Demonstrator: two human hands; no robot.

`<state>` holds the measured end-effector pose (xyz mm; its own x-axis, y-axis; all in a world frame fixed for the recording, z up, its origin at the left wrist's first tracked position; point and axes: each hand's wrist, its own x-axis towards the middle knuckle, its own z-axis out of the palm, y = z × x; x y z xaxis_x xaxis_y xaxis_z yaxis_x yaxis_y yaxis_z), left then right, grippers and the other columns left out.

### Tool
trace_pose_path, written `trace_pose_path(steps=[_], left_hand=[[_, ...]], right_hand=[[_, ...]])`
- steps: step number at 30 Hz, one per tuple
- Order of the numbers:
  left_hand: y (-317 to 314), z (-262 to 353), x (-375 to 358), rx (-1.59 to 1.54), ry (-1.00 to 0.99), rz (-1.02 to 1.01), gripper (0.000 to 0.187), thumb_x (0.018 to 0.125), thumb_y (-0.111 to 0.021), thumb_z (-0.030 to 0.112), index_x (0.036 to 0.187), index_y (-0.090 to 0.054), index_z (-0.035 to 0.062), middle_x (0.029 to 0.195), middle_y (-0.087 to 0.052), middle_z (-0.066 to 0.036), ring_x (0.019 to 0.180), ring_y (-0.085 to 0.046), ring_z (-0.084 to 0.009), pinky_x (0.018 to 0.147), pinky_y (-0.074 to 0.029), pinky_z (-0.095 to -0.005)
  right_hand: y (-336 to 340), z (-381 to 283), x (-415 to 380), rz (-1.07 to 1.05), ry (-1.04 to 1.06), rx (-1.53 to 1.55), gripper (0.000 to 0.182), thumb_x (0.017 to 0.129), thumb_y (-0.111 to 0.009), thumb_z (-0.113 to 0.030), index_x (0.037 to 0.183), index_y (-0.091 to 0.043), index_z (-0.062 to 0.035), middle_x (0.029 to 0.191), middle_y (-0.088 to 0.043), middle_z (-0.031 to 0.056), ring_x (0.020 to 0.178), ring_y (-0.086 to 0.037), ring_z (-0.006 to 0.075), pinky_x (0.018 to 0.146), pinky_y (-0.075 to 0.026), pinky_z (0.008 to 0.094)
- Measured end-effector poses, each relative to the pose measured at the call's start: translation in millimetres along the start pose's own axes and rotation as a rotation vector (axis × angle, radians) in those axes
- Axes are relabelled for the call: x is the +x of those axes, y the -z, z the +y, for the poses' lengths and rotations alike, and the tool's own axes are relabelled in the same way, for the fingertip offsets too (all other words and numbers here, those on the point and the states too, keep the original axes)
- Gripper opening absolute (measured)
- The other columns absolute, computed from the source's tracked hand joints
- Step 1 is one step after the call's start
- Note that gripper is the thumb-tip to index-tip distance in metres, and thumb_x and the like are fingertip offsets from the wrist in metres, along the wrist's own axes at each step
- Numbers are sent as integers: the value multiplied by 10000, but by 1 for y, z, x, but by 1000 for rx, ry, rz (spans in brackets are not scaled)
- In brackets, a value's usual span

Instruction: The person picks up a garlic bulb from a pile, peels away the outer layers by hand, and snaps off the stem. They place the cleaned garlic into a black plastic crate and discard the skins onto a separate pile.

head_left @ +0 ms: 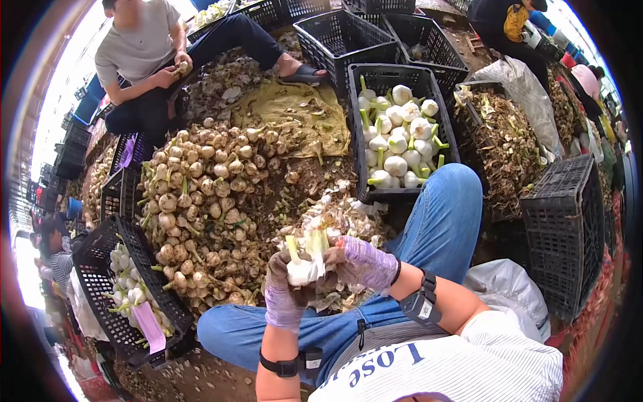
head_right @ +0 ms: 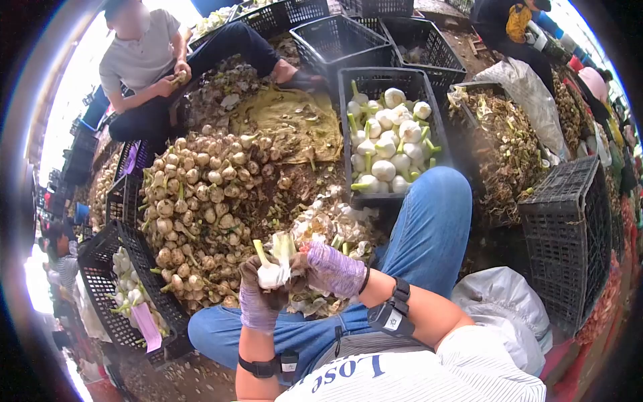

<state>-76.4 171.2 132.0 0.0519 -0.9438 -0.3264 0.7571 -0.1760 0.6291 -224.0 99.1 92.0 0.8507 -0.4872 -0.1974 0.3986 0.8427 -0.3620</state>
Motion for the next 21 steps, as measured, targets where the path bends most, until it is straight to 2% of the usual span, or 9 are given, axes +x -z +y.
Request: trace_pose_path(steps=[4,7,9,11,12,16,17,19,21], left_hand=[[-2,7,-7,237,-96,72,564,636,-784,342,1032,-526,35,1001,-576,-84,869,-598,-206,631,-541,-317],[-1,15,-8,314,-157,43,551,639,-793,269,1058,-533,22,1014,-575,-95,912,-586,-205,699,-526,-309],[2,19,-6,410,-264,40,423,670,-763,139,1024,-569,13,1005,-576,-89,926,-569,-195,760,-493,-292],[-9,28,-8,952,-452,126,271,679,-721,27,925,-609,17,999,-574,-83,917,-554,-182,790,-465,-284],[-8,27,-10,983,-456,169,227,668,-697,-35,872,-622,27,969,-579,-80,863,-558,-176,765,-470,-292],[11,34,-10,1096,-610,24,200,673,-702,-20,841,-606,33,922,-594,-90,845,-580,-190,777,-484,-305],[18,31,-11,1097,-609,24,200,673,-702,-20,841,-606,33,922,-594,-90,845,-580,-190,777,-484,-305],[30,25,-14,500,-500,-50,180,673,-712,-2,804,-594,37,938,-596,-102,893,-584,-204,815,-492,-325],[29,19,-13,388,-498,-42,169,687,-707,14,798,-580,30,958,-596,-111,899,-593,-224,820,-506,-357]], right_hand=[[-11,-16,1,-114,-8,1,316,825,-586,-190,1060,-522,12,945,-613,112,798,-629,231,684,-532,330],[-16,-17,-4,-37,15,210,285,839,-561,-159,1063,-518,12,956,-608,151,858,-626,271,715,-539,352],[-18,-21,-7,-28,26,202,272,849,-549,-142,1067,-511,16,965,-603,167,893,-617,308,743,-543,381],[-14,-22,-8,-1,10,110,319,820,-548,-111,1116,-479,-12,1033,-585,169,942,-602,302,767,-528,433],[-14,-22,-8,0,11,109,319,820,-548,-111,1116,-479,-12,1033,-585,169,942,-602,302,767,-528,433],[-19,-26,-6,47,82,230,136,852,-537,-100,941,-542,3,976,-594,171,945,-592,339,804,-533,427],[-23,-30,-5,68,166,240,112,852,-533,-92,913,-544,2,966,-595,172,957,-586,341,817,-530,427],[-27,-42,-3,57,322,235,147,851,-521,-61,979,-518,11,973,-585,164,986,-569,345,862,-509,426],[-42,-53,-8,42,535,109,213,858,-522,-71,1054,-484,3,1045,-562,168,1017,-554,326,908,-477,429]])
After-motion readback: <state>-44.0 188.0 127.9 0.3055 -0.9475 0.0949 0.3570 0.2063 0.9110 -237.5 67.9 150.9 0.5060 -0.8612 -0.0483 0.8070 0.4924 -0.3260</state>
